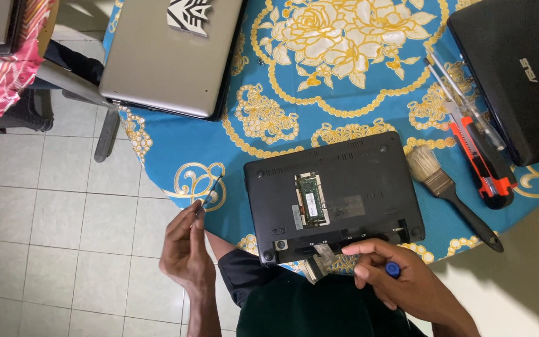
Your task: Disassembling a laptop by unscrewing the bottom casing and prying it open to access internal components.
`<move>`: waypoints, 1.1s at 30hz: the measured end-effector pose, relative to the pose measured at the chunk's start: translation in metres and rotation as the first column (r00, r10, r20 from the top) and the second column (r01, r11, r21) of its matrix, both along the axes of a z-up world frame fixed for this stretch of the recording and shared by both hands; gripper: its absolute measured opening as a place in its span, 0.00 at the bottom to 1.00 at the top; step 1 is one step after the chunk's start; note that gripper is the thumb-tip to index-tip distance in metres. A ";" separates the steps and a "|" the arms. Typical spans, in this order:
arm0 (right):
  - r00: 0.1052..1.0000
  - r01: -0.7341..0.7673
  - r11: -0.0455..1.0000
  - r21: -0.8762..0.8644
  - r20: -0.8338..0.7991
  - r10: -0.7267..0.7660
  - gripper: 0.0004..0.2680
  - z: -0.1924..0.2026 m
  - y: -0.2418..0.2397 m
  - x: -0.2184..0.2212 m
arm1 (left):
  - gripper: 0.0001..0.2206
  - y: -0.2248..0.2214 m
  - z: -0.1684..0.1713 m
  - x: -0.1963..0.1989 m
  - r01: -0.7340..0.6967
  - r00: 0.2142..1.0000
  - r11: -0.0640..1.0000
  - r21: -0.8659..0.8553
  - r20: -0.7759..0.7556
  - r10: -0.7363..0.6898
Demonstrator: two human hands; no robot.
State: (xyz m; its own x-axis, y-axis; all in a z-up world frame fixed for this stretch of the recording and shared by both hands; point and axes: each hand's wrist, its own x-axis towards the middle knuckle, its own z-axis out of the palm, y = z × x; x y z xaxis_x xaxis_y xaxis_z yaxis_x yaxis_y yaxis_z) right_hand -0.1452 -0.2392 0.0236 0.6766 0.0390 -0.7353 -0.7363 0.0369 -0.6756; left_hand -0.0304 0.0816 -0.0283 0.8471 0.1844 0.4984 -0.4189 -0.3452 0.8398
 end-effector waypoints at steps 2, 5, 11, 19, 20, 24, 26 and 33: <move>1.000 -0.015 1.000 -0.014 0.015 0.016 0.16 0.001 0.000 0.000 | 0.09 -0.004 0.009 0.002 -0.252 0.934 0.930 -0.266 -0.318 0.162; 0.999 -0.001 1.000 0.014 0.046 0.000 0.15 0.000 -0.004 -0.004 | 0.10 0.001 0.021 0.012 -0.211 0.883 0.957 -0.201 -0.459 0.098; 0.970 0.122 0.991 0.056 0.203 -0.131 0.14 0.002 -0.037 -0.023 | 0.09 0.016 0.026 0.027 -0.081 0.866 0.965 0.249 -0.462 0.191; 0.930 0.315 0.923 -0.220 0.267 -0.254 0.15 0.012 -0.073 -0.039 | 0.14 0.018 0.032 0.035 0.018 0.840 0.960 0.278 -0.525 0.136; 0.936 0.339 0.893 -0.296 0.200 -0.289 0.15 0.012 -0.075 -0.039 | 0.16 0.018 0.032 0.034 0.022 0.856 0.964 0.264 -0.503 0.118; 0.946 0.279 0.839 -0.466 -0.016 -0.323 0.15 0.043 -0.055 -0.007 | 0.13 -0.005 0.043 0.023 0.040 0.935 0.934 0.355 -0.343 0.091; 0.947 0.104 0.861 -0.499 -0.216 -0.239 0.20 0.050 -0.045 0.005 | 0.14 -0.021 0.060 0.025 0.318 0.898 0.895 0.312 -0.402 -0.179; 0.977 -0.002 0.783 -0.623 -0.168 -0.131 0.25 0.026 -0.040 0.000 | 0.28 -0.063 0.061 0.085 0.575 0.817 0.506 0.643 -0.478 -0.321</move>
State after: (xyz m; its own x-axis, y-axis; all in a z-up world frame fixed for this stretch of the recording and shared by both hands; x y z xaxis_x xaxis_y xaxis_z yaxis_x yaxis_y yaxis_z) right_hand -0.1456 -0.2789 0.0496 0.5047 -0.5054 -0.6999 -0.8632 -0.2863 -0.4157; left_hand 0.0546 0.0183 0.0324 0.8161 -0.5778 0.0118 -0.5112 -0.7122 0.4810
